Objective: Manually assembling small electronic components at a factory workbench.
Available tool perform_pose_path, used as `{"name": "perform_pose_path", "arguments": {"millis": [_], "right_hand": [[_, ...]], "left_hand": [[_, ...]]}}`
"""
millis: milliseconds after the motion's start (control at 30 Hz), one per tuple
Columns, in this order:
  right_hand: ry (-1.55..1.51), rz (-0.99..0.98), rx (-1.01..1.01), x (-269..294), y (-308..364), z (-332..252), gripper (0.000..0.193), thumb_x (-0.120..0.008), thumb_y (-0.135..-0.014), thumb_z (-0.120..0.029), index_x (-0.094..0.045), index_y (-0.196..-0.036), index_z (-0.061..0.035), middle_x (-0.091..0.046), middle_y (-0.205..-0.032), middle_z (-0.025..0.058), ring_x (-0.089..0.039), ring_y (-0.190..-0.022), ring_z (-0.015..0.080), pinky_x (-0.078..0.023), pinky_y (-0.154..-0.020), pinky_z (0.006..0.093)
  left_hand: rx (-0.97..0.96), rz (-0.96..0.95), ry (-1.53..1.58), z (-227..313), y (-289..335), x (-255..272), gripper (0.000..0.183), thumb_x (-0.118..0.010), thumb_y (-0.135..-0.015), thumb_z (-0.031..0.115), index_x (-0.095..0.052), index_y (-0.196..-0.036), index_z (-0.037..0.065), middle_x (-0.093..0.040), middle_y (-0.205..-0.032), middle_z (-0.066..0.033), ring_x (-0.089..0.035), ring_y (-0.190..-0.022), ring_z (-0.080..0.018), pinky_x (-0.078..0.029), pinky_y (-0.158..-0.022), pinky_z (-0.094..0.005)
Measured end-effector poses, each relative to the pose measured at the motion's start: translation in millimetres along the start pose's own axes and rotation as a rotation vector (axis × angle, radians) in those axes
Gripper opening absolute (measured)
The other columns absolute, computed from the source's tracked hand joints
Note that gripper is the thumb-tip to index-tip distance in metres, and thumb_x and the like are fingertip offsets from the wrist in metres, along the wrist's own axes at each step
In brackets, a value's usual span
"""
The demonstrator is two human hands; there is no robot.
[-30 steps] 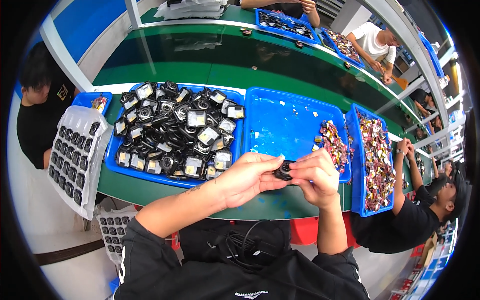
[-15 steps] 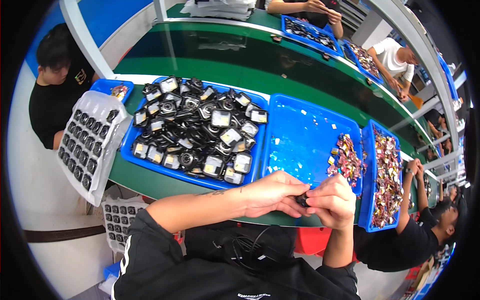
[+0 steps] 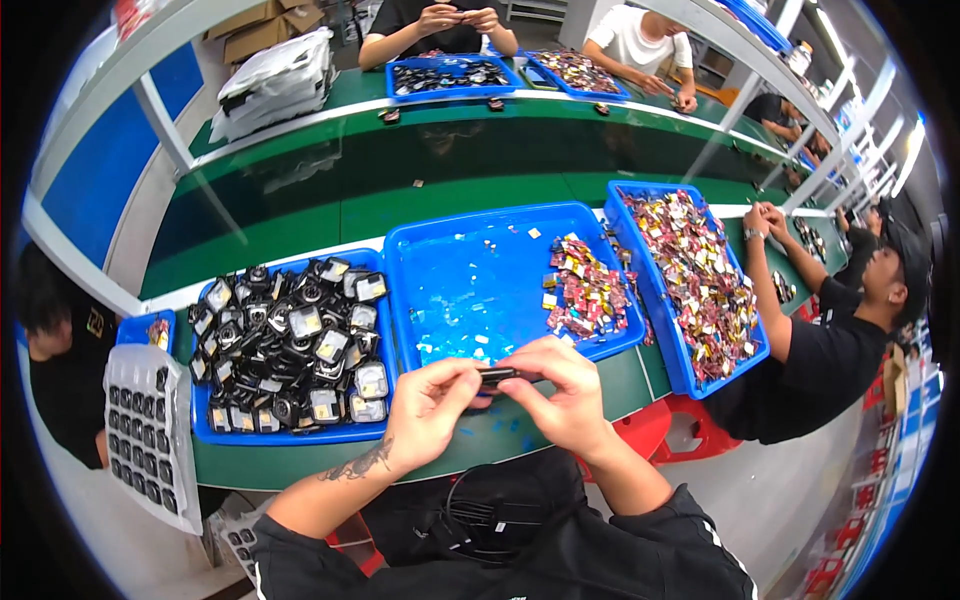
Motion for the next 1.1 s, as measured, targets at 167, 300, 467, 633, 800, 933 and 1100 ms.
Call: {"name": "perform_pose_path", "arguments": {"millis": [167, 300, 467, 633, 800, 933, 1100], "right_hand": [[0.204, -0.186, 0.251, 12.2, -3.2, -11.8, 0.024, -0.076, -0.075, -0.003, -0.071, -0.098, -0.0041, -0.065, -0.087, 0.0079, -0.064, -0.076, 0.0237, -0.051, -0.066, 0.0335], [0.169, -0.098, 0.219, 25.6, -11.0, -12.1, 0.036, -0.079, -0.072, -0.007, -0.069, -0.106, -0.0037, -0.063, -0.096, 0.0109, -0.064, -0.081, 0.0244, -0.051, -0.068, 0.0331], [0.293, 0.162, 0.067, 66.7, -8.5, 14.6, 0.032, -0.081, -0.07, -0.009, -0.07, -0.1, -0.0033, -0.062, -0.09, 0.0109, -0.063, -0.079, 0.0262, -0.051, -0.071, 0.0347], [0.747, 0.089, -0.033, 111.8, -9.6, 26.5, 0.013, -0.075, -0.074, -0.007, -0.069, -0.085, -0.0053, -0.063, -0.081, 0.0096, -0.063, -0.079, 0.0299, -0.05, -0.07, 0.0404], [0.897, -0.118, -0.13, 103.2, -21.0, 35.2, 0.012, -0.074, -0.075, -0.011, -0.066, -0.08, -0.0035, -0.063, -0.081, 0.0116, -0.062, -0.075, 0.0311, -0.048, -0.066, 0.0419], [0.798, -0.045, -0.115, 98.9, -25.7, 31.3, 0.01, -0.069, -0.082, -0.008, -0.06, -0.084, -0.0027, -0.063, -0.078, 0.0104, -0.064, -0.075, 0.0256, -0.05, -0.067, 0.0369], [0.023, -0.078, -0.371, 68.9, -38.2, 14.5, 0.007, -0.059, -0.092, -0.005, -0.062, -0.09, 0.0016, -0.065, -0.082, 0.0046, -0.059, -0.074, 0.0082, -0.047, -0.066, 0.0227]], "left_hand": [[0.334, -0.293, 0.079, 11.1, -13.7, -3.5, 0.043, -0.034, -0.105, 0.039, -0.046, -0.124, 0.002, -0.055, -0.105, -0.0123, -0.063, -0.083, -0.018, -0.058, -0.061, -0.0287], [0.461, -0.374, 0.146, 21.4, -30.3, -15.0, 0.034, -0.048, -0.102, 0.031, -0.055, -0.115, 0.0, -0.06, -0.079, -0.0044, -0.058, -0.061, -0.0102, -0.047, -0.048, -0.0225], [0.39, -0.235, 0.267, 27.2, -48.6, -15.9, 0.016, -0.059, -0.097, 0.019, -0.055, -0.101, 0.004, -0.06, -0.072, -0.0055, -0.054, -0.051, -0.0112, -0.042, -0.042, -0.0228], [0.365, -0.014, 0.275, 18.4, -65.3, -5.6, 0.016, -0.057, -0.098, 0.018, -0.049, -0.102, 0.005, -0.065, -0.088, -0.0138, -0.067, -0.069, -0.0204, -0.056, -0.057, -0.0275], [0.348, 0.084, 0.336, 9.0, -66.4, 0.3, 0.015, -0.056, -0.098, 0.017, -0.047, -0.103, 0.006, -0.065, -0.106, -0.0212, -0.069, -0.083, -0.0259, -0.059, -0.073, -0.0315], [0.341, 0.036, 0.399, 23.3, -61.9, -1.7, 0.016, -0.056, -0.097, 0.017, -0.047, -0.107, 0.007, -0.065, -0.101, -0.016, -0.067, -0.078, -0.0197, -0.057, -0.065, -0.0295], [0.004, -0.07, -0.203, 31.4, -54.9, 6.5, 0.027, -0.069, -0.089, 0.022, -0.064, -0.109, 0.006, -0.066, -0.095, -0.0078, -0.063, -0.083, -0.0144, -0.052, -0.072, -0.0286]]}}
Point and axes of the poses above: each hand's wrist, its own y-axis away from the middle knuckle, its own x-axis out of the back of the hand, z = x × y, the point moved 3 cm from there along -y, towards the middle knuckle
